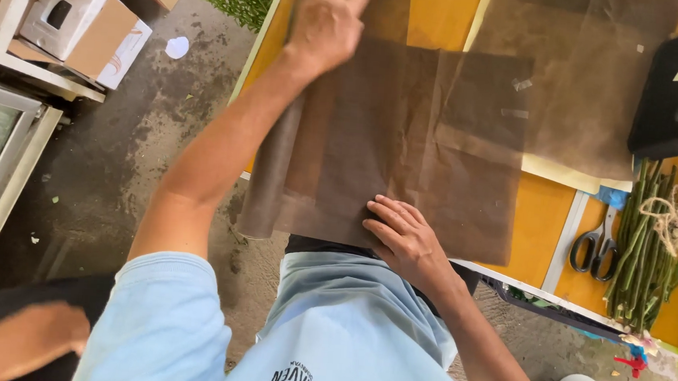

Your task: The person unrolls a large sheet of brown wrapping paper on a wooden table and cuts it into a rectangular piece using scissors. They then unroll a sheet of green wrapping paper and cut it in the same manner.

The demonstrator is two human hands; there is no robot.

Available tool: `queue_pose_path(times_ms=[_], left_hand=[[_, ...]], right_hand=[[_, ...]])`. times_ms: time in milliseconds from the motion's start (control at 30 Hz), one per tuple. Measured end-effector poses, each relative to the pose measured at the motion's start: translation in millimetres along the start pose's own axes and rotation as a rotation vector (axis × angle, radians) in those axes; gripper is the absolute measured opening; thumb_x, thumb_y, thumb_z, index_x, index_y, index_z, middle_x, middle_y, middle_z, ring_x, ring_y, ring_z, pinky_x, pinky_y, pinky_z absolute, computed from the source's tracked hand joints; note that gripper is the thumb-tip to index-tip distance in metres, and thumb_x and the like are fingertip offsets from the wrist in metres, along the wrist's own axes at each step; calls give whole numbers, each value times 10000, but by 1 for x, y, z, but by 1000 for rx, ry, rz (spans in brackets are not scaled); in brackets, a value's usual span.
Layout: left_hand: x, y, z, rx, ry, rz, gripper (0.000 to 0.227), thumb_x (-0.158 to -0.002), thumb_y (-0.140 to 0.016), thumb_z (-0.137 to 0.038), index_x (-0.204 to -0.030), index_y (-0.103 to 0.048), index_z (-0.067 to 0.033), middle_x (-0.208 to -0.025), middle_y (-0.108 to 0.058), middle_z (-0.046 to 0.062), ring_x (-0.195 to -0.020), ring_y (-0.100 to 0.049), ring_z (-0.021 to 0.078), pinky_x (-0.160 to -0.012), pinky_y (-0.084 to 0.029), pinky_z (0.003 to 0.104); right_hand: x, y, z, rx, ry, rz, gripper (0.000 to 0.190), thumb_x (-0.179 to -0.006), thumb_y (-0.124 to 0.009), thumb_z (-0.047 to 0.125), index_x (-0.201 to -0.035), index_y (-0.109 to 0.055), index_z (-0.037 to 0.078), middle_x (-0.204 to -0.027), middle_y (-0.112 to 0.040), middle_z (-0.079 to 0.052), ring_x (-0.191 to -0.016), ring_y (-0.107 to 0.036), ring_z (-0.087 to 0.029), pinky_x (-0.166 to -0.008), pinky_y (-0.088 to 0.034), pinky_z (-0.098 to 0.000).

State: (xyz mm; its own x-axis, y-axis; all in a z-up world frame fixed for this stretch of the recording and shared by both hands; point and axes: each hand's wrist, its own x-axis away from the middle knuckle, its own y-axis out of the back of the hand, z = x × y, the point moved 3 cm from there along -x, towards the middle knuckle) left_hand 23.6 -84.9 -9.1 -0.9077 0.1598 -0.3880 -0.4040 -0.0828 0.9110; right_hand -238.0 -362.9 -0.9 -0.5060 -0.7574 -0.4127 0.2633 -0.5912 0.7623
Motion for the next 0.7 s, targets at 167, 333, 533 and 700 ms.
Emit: queue_pose_path(times_ms=[167,333,533,700], left_hand=[[27,2,-69,370,-249,676,958,-935,-549,-680,-1626,-220,-105,-1692,-118,184,-1546,-81,416,-1185,-144,685],[29,6,-60,411,-254,682,975,-903,-529,-727,-1638,-217,-168,-1711,-100,117,-1562,-35,367,-1225,-76,618],[30,13,-61,446,-245,679,978,-899,-559,-719,-1636,-232,-165,-1709,-99,128,-1562,-24,364,-1228,-52,610],[30,4,-60,433,-249,600,1000,-863,-598,-741,-1626,-276,-181,-1702,-142,135,-1557,-65,379,-1218,-86,623]], right_hand=[[4,7,7,-8,-25,-4,665,-954,-744,9,-1530,-439,139,-1597,-346,-327,-1333,-570,-441,-1081,-527,-509],[-5,17,-11,202,-221,-107,565,-973,-707,361,-1438,-546,84,-1487,-499,-242,-1384,-510,-406,-1124,-412,-524],[-77,27,-135,361,-368,-345,163,-1055,-627,143,-1151,-674,20,-1104,-655,-192,-986,-601,-393,-851,-473,-481],[-127,16,-232,683,-472,-253,445,-1008,-697,388,-1350,-671,105,-1369,-584,-224,-1264,-477,-406,-931,-406,-540]])
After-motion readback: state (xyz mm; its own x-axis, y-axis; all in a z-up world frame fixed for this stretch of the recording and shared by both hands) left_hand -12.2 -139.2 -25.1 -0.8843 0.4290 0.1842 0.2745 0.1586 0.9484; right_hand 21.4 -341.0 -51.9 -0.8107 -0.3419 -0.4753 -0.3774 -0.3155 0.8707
